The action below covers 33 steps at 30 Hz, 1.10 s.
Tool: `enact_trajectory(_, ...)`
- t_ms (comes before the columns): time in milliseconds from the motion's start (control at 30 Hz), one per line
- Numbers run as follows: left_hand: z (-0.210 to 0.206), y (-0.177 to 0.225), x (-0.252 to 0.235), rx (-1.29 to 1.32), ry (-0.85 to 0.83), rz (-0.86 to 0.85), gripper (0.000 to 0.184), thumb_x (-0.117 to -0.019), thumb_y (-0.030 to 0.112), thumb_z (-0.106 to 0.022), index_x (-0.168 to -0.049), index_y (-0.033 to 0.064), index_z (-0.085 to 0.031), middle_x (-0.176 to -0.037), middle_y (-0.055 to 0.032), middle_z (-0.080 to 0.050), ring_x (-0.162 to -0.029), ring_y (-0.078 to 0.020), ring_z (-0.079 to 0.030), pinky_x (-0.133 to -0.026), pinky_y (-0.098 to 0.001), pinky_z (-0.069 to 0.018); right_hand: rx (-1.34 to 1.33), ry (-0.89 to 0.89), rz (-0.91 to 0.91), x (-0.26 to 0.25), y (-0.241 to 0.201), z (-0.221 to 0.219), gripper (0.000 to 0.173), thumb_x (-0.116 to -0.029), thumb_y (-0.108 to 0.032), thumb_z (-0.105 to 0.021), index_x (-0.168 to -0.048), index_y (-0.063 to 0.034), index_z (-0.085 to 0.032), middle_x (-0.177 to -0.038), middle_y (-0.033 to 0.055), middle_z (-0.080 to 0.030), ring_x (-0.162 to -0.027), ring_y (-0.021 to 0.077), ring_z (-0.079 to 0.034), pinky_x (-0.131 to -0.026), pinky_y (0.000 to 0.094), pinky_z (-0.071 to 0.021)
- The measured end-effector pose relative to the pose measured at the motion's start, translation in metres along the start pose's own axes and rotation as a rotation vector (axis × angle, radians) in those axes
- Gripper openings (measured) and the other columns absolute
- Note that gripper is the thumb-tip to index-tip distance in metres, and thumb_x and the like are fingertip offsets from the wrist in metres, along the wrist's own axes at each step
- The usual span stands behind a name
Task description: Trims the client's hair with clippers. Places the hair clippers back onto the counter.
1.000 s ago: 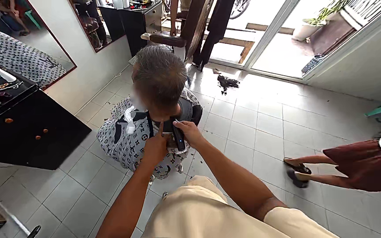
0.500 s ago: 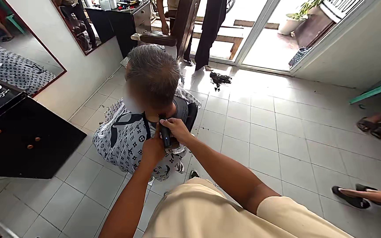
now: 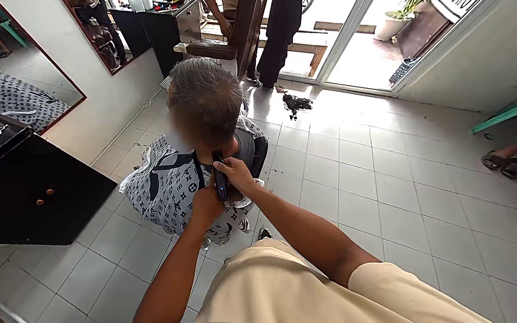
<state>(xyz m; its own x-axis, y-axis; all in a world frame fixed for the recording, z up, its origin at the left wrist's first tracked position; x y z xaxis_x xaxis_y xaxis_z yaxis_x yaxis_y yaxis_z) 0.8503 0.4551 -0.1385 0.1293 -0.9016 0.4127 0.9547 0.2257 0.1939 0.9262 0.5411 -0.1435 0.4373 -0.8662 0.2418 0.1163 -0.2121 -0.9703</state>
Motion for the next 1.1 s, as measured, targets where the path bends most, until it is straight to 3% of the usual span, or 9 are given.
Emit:
enact_trajectory(233, -0.006, -0.016, 0.003, 0.357, 0.078, 0.032, 0.037, -0.1009, 0.033, -0.059, -0.121, 0.003, -0.067, -0.11, -0.0184, -0.071, -0.108, -0.0324, -0.068, -0.095, -0.0532, -0.0512, -0.225, -0.009, -0.132, -0.001, 0.009, -0.016, 0.039, -0.102, -0.033, -0.065, -0.113, 0.004, -0.058, -0.093, 0.0166, -0.067, -0.076, 0.0214, -0.068, -0.069, 0.0353, -0.0592)
enact_trajectory(367, -0.013, -0.028, 0.001, 0.63, 0.159, 0.108, 0.043, -0.1043, 0.044, -0.054, -0.104, 0.0053, -0.072, -0.091, -0.0114, -0.071, -0.088, -0.0228, -0.069, -0.084, -0.0474, -0.0544, -0.311, 0.013, -0.181, -0.001, 0.012, -0.023, 0.041, -0.1014, -0.034, -0.065, -0.116, 0.0036, -0.058, -0.095, 0.0168, -0.067, -0.077, 0.0222, -0.069, -0.069, 0.0358, -0.0594)
enact_trajectory(500, -0.008, -0.004, 0.007, 0.048, -0.059, -0.156, 0.06, -0.0893, 0.02, -0.07, -0.145, 0.0065, -0.051, -0.14, -0.0185, -0.059, -0.111, -0.042, -0.066, -0.093, -0.0596, -0.0514, -0.254, -0.058, 0.03, 0.02, -0.005, -0.008, 0.035, -0.1031, -0.026, -0.063, -0.124, 0.0014, -0.057, -0.096, 0.0145, -0.069, -0.078, 0.0203, -0.069, -0.072, 0.0367, -0.0594)
enact_trajectory(567, 0.009, -0.011, 0.02, 0.055, 0.009, -0.329, 0.058, -0.0888, 0.028, -0.078, -0.141, 0.01, -0.059, -0.162, -0.013, -0.04, -0.119, -0.0384, -0.064, -0.097, -0.0568, -0.0521, -0.259, -0.056, 0.088, 0.044, -0.009, 0.022, 0.028, -0.1042, -0.019, -0.06, -0.121, 0.0025, -0.058, -0.093, 0.0134, -0.071, -0.076, 0.0213, -0.071, -0.07, 0.0382, -0.0622)
enact_trajectory(700, 0.05, -0.058, 0.018, 1.039, 0.486, -0.205, 0.034, -0.0954, 0.014, -0.07, -0.119, -0.0079, -0.061, -0.091, -0.0109, -0.074, -0.08, -0.0174, -0.074, -0.079, -0.035, -0.0623, -0.338, 0.109, 0.038, 0.072, 0.016, 0.093, 0.02, -0.1067, -0.014, -0.052, -0.115, 0.0036, -0.056, -0.087, 0.0118, -0.07, -0.07, 0.0215, -0.072, -0.066, 0.0373, -0.0639)
enact_trajectory(800, 0.019, -0.029, -0.018, 1.683, 0.219, 0.072, 0.036, -0.1105, 0.035, -0.043, -0.118, 0.0014, -0.053, -0.078, -0.0088, -0.066, -0.063, -0.0175, -0.069, -0.062, -0.0311, -0.0612, -0.405, 0.228, -0.003, 0.079, 0.035, 0.117, 0.019, -0.1083, -0.014, -0.05, -0.114, 0.0039, -0.055, -0.084, 0.012, -0.069, -0.066, 0.0221, -0.072, -0.063, 0.037, -0.0644)
enact_trajectory(900, -0.005, 0.022, -0.021, 1.791, -0.233, 0.031, 0.044, -0.1111, 0.039, -0.037, -0.112, -0.0002, -0.057, -0.078, -0.0088, -0.066, -0.06, -0.0143, -0.067, -0.054, -0.0245, -0.058, -0.428, 0.247, -0.014, 0.084, 0.044, 0.123, 0.019, -0.1087, -0.015, -0.049, -0.112, 0.0033, -0.055, -0.083, 0.0118, -0.069, -0.064, 0.0219, -0.071, -0.061, 0.0367, -0.0643)
enact_trajectory(1000, -0.002, 0.018, -0.027, 2.041, -0.111, 0.043, 0.049, -0.1114, 0.044, -0.031, -0.109, 0.0015, -0.055, -0.075, -0.0083, -0.063, -0.057, -0.0137, -0.065, -0.051, -0.0233, -0.0564, -0.43, 0.241, -0.008, 0.082, 0.036, 0.128, 0.019, -0.1088, -0.015, -0.047, -0.11, 0.002, -0.056, -0.079, 0.0101, -0.069, -0.061, 0.0204, -0.071, -0.058, 0.0348, -0.0636)
enact_trajectory(1100, -0.033, 0.033, -0.013, 1.518, -0.375, -0.01, 0.036, -0.1114, 0.033, -0.039, -0.115, 0.0019, -0.056, -0.077, -0.007, -0.064, -0.058, -0.0127, -0.064, -0.054, -0.0248, -0.0569, -0.487, 0.297, -0.026, 0.077, 0.032, 0.128, 0.019, -0.1093, -0.015, -0.048, -0.111, 0.0022, -0.055, -0.083, 0.0112, -0.069, -0.066, 0.0207, -0.072, -0.063, 0.035, -0.0642)
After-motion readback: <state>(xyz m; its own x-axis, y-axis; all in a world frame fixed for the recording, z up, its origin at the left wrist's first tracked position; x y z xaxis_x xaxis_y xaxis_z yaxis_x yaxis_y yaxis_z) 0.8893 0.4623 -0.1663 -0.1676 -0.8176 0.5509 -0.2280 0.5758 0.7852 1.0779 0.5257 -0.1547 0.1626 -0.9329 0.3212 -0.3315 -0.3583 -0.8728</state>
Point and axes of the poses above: each hand's wrist, its own x-axis away from the middle knuckle, its own z-axis out of the back of the hand, y = z × x, the point moved 10 cm from there along -x, towards the middle knuckle
